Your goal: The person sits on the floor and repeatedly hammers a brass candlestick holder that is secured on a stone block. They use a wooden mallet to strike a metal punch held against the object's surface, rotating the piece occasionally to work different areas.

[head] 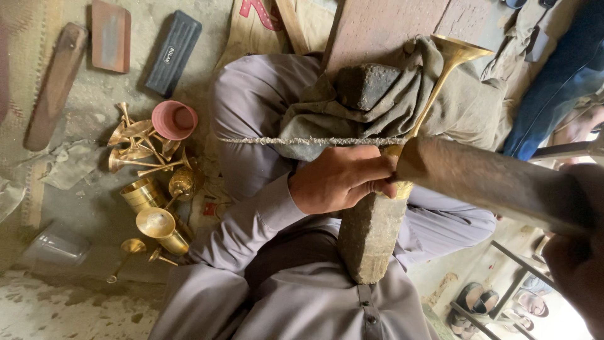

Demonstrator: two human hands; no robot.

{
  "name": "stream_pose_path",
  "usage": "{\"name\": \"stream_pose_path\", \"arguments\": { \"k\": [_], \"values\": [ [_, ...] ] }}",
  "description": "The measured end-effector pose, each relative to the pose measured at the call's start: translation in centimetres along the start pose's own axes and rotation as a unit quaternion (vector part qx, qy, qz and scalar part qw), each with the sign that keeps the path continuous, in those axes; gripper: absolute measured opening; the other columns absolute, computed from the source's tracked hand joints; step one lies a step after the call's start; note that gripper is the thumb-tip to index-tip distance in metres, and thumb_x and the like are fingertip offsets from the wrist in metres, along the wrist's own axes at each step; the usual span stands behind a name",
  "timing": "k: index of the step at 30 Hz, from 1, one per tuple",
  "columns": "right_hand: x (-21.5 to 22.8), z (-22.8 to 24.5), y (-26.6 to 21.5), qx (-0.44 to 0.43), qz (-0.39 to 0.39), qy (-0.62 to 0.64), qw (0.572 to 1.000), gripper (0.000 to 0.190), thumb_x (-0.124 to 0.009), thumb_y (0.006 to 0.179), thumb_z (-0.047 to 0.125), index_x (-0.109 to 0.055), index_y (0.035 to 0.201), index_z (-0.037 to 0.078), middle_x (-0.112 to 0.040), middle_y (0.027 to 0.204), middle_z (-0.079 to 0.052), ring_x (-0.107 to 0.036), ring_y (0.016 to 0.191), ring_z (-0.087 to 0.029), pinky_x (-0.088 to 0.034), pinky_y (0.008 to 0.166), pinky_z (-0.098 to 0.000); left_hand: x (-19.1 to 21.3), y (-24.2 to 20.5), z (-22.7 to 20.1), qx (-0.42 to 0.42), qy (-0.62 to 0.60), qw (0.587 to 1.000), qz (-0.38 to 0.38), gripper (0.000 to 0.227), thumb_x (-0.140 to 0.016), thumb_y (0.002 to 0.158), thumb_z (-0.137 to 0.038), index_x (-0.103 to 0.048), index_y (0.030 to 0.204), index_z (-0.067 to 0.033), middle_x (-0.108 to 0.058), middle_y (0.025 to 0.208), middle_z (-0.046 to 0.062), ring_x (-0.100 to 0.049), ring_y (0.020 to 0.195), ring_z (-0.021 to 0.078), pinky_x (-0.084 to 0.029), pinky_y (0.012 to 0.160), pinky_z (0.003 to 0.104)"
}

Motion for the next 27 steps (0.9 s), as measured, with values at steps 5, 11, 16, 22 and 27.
{"name": "stream_pose_path", "arguments": {
  "k": [5,11,16,22,27],
  "values": [
    [0.2,-0.1,-0.2,0.000,0.002,-0.008,1.000,0.056,-0.054,0.082,-0.014,-0.056,0.139,-0.009,-0.066,0.097,-0.023,-0.066,0.069,-0.027,-0.052,0.061,-0.0371,0.2,0.2,0.1,-0.003,-0.004,1.000,-0.015,0.044,-0.077,0.100,-0.031,-0.056,0.136,-0.0196,-0.062,0.086,0.006,-0.066,0.070,0.0232,-0.053,0.062,0.037],
    [0.2,-0.1,0.3,-0.002,0.012,-0.015,1.000,0.057,-0.054,0.082,-0.014,-0.056,0.139,-0.008,-0.066,0.097,-0.023,-0.066,0.068,-0.027,-0.052,0.060,-0.0372,0.4,-0.1,0.3,0.000,-0.019,1.000,-0.016,0.043,-0.077,0.101,-0.028,-0.057,0.138,-0.0203,-0.063,0.089,0.007,-0.067,0.074,0.0237,-0.053,0.061,0.035],
    [0.6,1.3,1.0,0.013,0.023,-0.043,0.999,0.057,-0.054,0.082,-0.013,-0.056,0.139,-0.008,-0.066,0.097,-0.023,-0.066,0.068,-0.027,-0.052,0.060,-0.0374,0.5,-0.2,0.5,0.002,-0.041,0.999,-0.021,0.041,-0.079,0.098,-0.024,-0.059,0.133,-0.0174,-0.065,0.092,0.005,-0.069,0.078,0.0220,-0.055,0.067,0.036],
    [1.8,4.7,2.0,0.115,-0.023,-0.118,0.986,0.055,-0.059,0.076,-0.014,-0.061,0.131,-0.007,-0.065,0.096,-0.022,-0.067,0.079,-0.032,-0.054,0.075,-0.0396,0.9,0.3,0.9,0.001,-0.057,0.998,-0.007,0.031,-0.082,0.096,-0.016,-0.063,0.120,-0.0170,-0.067,0.093,0.003,-0.070,0.080,0.0215,-0.055,0.065,0.033],
    [1.3,5.0,2.0,0.123,-0.024,-0.133,0.983,0.052,-0.061,0.076,-0.016,-0.061,0.127,-0.007,-0.064,0.093,-0.022,-0.066,0.078,-0.031,-0.055,0.076,-0.0420,1.2,0.0,1.0,0.000,-0.065,0.998,-0.005,0.031,-0.077,0.094,-0.010,-0.064,0.122,-0.0141,-0.067,0.093,0.005,-0.070,0.082,0.0238,-0.057,0.071,0.035]
  ]
}}
Point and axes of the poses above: each hand's wrist, its own y-axis towards the middle knuckle, its own x-axis out of the back of the hand, z = x × y, the point moved 5 cm from there along y, towards the middle knuckle
